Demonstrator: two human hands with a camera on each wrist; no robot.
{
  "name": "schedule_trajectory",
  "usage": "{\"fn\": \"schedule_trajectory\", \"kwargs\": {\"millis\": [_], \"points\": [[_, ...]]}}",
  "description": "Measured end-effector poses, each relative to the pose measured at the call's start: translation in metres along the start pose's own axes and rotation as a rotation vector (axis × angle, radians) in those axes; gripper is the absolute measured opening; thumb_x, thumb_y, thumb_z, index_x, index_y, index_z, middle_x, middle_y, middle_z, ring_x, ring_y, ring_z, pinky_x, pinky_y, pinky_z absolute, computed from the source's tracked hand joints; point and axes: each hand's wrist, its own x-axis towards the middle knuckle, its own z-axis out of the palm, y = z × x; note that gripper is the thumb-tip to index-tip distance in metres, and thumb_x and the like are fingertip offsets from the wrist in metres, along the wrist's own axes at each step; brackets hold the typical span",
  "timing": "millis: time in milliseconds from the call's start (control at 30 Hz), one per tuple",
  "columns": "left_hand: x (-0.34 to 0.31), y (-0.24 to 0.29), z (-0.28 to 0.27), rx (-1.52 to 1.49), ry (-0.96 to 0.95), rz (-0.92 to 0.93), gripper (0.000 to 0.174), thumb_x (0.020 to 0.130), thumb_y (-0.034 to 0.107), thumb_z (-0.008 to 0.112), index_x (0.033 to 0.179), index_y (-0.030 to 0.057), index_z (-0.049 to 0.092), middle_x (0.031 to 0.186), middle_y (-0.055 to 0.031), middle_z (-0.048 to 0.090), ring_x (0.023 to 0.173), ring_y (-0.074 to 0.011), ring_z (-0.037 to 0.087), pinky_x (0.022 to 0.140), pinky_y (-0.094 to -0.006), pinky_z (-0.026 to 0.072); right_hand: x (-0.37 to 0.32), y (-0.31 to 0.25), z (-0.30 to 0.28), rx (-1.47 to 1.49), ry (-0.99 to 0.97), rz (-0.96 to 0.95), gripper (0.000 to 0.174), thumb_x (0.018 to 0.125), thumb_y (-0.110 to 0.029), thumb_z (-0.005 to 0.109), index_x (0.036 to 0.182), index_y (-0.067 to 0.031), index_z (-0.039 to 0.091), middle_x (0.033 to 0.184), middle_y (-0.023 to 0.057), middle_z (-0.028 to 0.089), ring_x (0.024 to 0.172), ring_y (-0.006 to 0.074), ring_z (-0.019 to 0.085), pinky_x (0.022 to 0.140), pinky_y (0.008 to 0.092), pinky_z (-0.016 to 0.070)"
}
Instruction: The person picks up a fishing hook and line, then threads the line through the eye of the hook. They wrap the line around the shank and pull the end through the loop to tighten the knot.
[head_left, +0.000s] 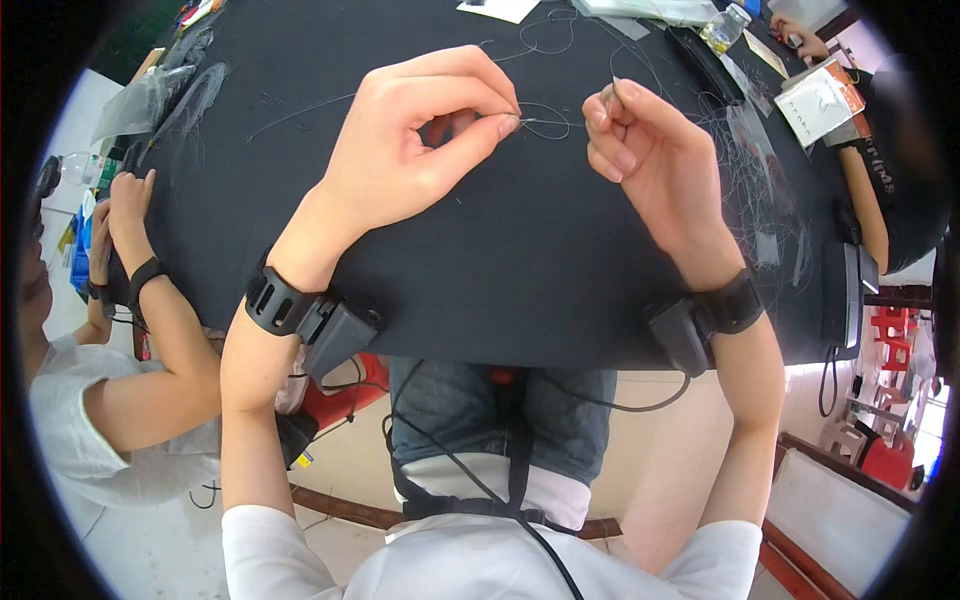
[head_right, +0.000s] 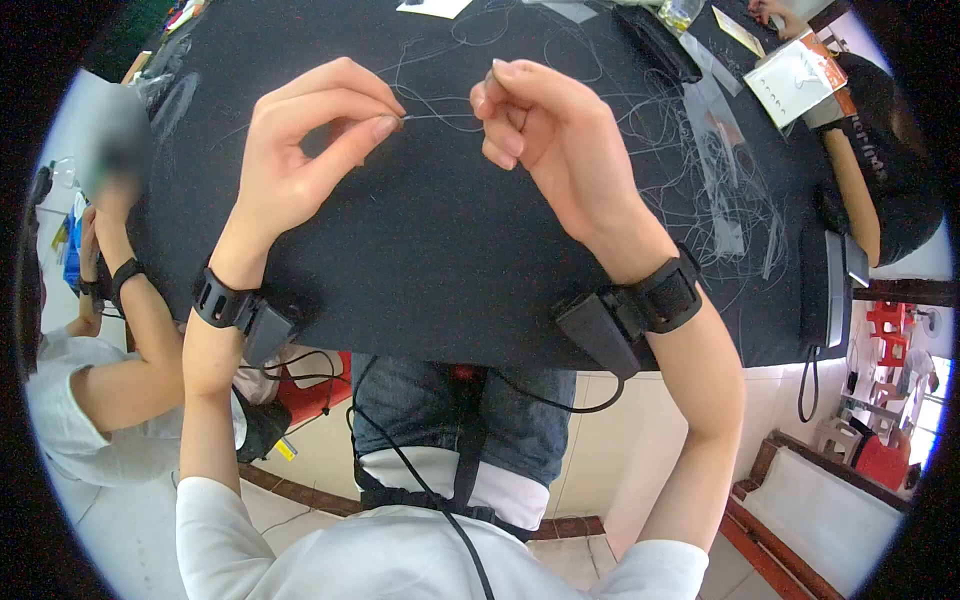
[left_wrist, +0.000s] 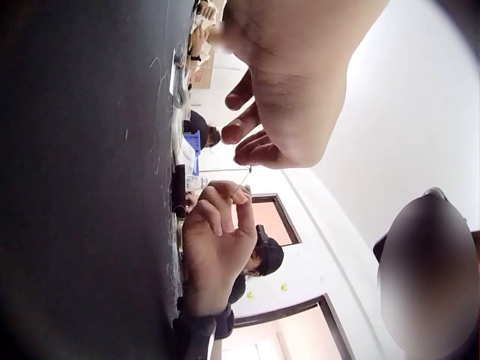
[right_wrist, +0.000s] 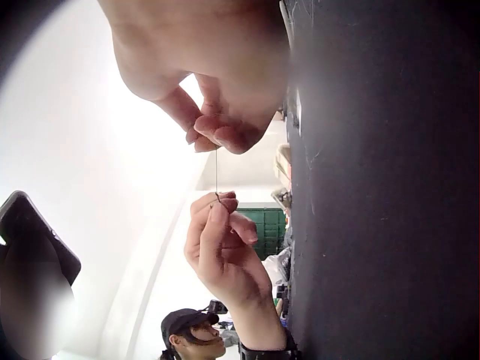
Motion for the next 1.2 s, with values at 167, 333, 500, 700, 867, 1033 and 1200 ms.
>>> {"fn": "schedule_trajectory", "kwargs": {"millis": [167,333,500,700,867,1033,1200], "points": [[0.003,-0.010,-0.006,-0.327,-0.002,-0.246,0.017,0.085,0.015,0.052,0.084,0.0022,0.062,0.083,-0.0017,0.059,0.061,-0.0062,0.051,0.051,-0.0178,0.0380,0.001,0.000,-0.001,-0.044,0.182,-0.002,0.023,0.089,-0.024,0.046,0.082,-0.0037,0.054,0.083,0.0073,0.055,0.059,0.0099,0.040,0.056,0.0247,0.0349],[0.006,-0.044,-0.049,-0.182,0.127,-0.585,0.023,0.087,0.027,0.050,0.087,0.0089,0.064,0.086,0.0008,0.061,0.067,-0.0046,0.051,0.054,-0.0178,0.0357,0.007,-0.003,-0.015,-0.027,0.346,-0.025,0.020,0.087,-0.024,0.048,0.084,-0.0039,0.051,0.084,0.0065,0.053,0.060,0.0109,0.041,0.055,0.0256,0.0334],[-0.007,-0.089,-0.114,0.096,0.087,-0.851,0.021,0.084,0.028,0.053,0.087,0.0115,0.065,0.085,0.0012,0.062,0.073,-0.0073,0.050,0.060,-0.0229,0.0359,0.010,-0.006,-0.025,0.004,0.423,-0.076,0.017,0.086,-0.021,0.049,0.083,-0.0042,0.050,0.080,0.0044,0.050,0.060,0.0108,0.041,0.056,0.0259,0.0337],[-0.021,-0.128,-0.147,0.244,-0.071,-1.048,0.019,0.075,0.027,0.063,0.082,0.0104,0.069,0.075,0.0012,0.063,0.066,-0.0077,0.048,0.056,-0.0224,0.0341,0.012,-0.007,-0.030,-0.076,0.536,-0.062,0.021,0.085,-0.022,0.049,0.094,-0.0028,0.051,0.088,0.0053,0.055,0.067,0.0123,0.048,0.063,0.0266,0.0381],[-0.026,-0.150,-0.154,0.282,-0.034,-1.090,0.017,0.071,0.025,0.067,0.076,0.0088,0.069,0.070,-0.0001,0.062,0.060,-0.0085,0.047,0.050,-0.0212,0.0318,0.012,-0.007,-0.030,-0.138,0.621,-0.094,0.029,0.085,-0.023,0.050,0.104,-0.0009,0.051,0.102,0.0088,0.057,0.083,0.0158,0.053,0.073,0.0284,0.0394],[-0.031,-0.169,-0.159,0.353,-0.043,-1.078,0.022,0.068,0.026,0.070,0.073,0.0050,0.069,0.067,-0.0022,0.061,0.060,-0.0104,0.050,0.047,-0.0237,0.0331,0.013,-0.006,-0.031,-0.154,0.624,-0.088,0.031,0.085,-0.024,0.051,0.106,-0.0011,0.051,0.105,0.0091,0.056,0.090,0.0171,0.053,0.078,0.0293,0.0386],[-0.035,-0.178,-0.162,0.361,-0.054,-1.039,0.022,0.067,0.024,0.070,0.074,0.0037,0.068,0.068,-0.0031,0.062,0.059,-0.0107,0.053,0.046,-0.0241,0.0359,0.013,-0.003,-0.036,-0.160,0.593,-0.069,0.032,0.084,-0.024,0.052,0.107,-0.0011,0.051,0.105,0.0089,0.055,0.089,0.0169,0.053,0.078,0.0291,0.0387]]}}
